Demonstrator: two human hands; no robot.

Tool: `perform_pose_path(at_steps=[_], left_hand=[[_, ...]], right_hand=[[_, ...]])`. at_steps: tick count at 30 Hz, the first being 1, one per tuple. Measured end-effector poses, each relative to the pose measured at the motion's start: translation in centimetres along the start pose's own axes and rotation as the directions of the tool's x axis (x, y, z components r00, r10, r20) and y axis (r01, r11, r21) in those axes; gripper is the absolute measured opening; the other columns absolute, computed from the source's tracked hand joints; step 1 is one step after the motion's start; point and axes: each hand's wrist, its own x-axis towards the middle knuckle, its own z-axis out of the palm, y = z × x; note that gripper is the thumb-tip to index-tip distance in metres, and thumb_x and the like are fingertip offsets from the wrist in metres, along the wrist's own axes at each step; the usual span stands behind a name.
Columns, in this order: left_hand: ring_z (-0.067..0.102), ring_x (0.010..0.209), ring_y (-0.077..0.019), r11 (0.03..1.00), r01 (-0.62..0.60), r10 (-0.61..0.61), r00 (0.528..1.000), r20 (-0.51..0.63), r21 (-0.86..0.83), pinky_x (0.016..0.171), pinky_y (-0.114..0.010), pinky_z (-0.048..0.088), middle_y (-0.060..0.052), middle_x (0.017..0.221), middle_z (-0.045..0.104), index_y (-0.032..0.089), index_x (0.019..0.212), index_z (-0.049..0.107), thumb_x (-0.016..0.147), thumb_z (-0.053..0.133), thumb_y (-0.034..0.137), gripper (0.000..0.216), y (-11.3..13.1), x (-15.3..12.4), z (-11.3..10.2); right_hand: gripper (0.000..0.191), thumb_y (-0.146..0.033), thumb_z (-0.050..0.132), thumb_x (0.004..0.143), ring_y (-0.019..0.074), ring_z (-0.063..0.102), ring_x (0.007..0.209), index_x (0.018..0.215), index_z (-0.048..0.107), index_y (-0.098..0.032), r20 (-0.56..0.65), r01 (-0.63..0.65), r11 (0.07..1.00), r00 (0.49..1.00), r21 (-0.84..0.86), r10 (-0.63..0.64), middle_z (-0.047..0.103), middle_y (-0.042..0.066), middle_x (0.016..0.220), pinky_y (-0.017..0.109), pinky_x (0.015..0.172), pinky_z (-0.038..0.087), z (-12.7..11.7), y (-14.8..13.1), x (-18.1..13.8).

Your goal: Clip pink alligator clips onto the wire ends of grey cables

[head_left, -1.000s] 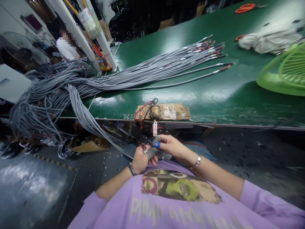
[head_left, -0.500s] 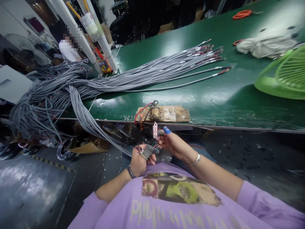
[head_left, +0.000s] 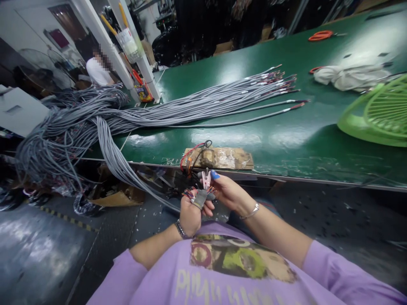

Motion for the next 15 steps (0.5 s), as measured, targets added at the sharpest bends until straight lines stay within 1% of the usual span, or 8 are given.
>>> perform_pose_path(at_steps=[4, 8, 10, 12, 15], left_hand=[[0.048, 0.033, -0.0081, 0.999, 0.037, -0.037, 0.999, -0.011, -0.008, 0.035, -0.021, 0.027, -0.003, 0.049, 0.063, 0.016, 0.058, 0.059, 0.067, 0.063, 0.065, 0.049, 0.0, -0.2, 0.1], [0.048, 0.032, -0.0080, 0.997, 0.073, -0.073, 0.997, -0.012, -0.008, 0.034, -0.020, 0.027, -0.003, 0.048, 0.064, 0.016, 0.058, 0.059, 0.063, 0.066, 0.062, 0.047, 0.1, -0.4, 0.2], [0.048, 0.032, -0.0078, 0.997, 0.076, -0.076, 0.997, -0.011, -0.003, 0.034, -0.020, 0.027, -0.002, 0.048, 0.063, 0.016, 0.057, 0.058, 0.062, 0.067, 0.064, 0.048, 0.2, -0.4, 0.2], [0.047, 0.031, -0.0076, 0.998, 0.064, -0.064, 0.998, -0.007, -0.004, 0.033, -0.019, 0.027, -0.002, 0.046, 0.062, 0.016, 0.056, 0.057, 0.062, 0.066, 0.066, 0.051, 0.5, -0.5, 0.3], [0.046, 0.030, -0.0073, 0.999, 0.043, -0.042, 0.999, 0.019, -0.018, 0.033, -0.019, 0.028, 0.000, 0.043, 0.059, 0.016, 0.055, 0.056, 0.061, 0.067, 0.069, 0.054, 0.7, -0.8, 0.1]], right_hand=[[0.047, -0.065, 0.077, 0.056, 0.0180, 0.054, 0.060, 0.071, 0.065, -0.022, -0.021, 0.012, 0.999, 1.000, 0.040, -0.011, 0.064, 0.004, 0.068, 0.031, 0.057, 0.045, 0.2, 0.2, 0.2], [0.044, -0.059, 0.083, 0.052, 0.0164, 0.052, 0.057, 0.070, 0.067, -0.022, -0.051, 0.014, 0.994, 0.999, 0.111, -0.009, 0.065, 0.004, 0.066, 0.029, 0.054, 0.045, 0.4, 0.4, 0.4], [0.040, -0.057, 0.081, 0.057, 0.0161, 0.053, 0.056, 0.069, 0.067, -0.022, -0.038, 0.018, 0.991, 0.999, 0.131, -0.013, 0.065, 0.004, 0.066, 0.029, 0.053, 0.045, 0.4, 0.6, 0.4], [0.037, -0.057, 0.076, 0.066, 0.0157, 0.054, 0.057, 0.069, 0.067, -0.021, -0.007, 0.018, 0.987, 1.000, 0.157, -0.017, 0.066, 0.004, 0.067, 0.028, 0.054, 0.046, 0.3, 0.8, 0.4], [0.038, -0.058, 0.069, 0.074, 0.0141, 0.056, 0.059, 0.073, 0.069, -0.020, 0.031, -0.039, 0.977, 0.999, 0.209, 0.034, 0.067, 0.004, 0.068, 0.025, 0.054, 0.047, -0.3, 1.2, 0.3]])
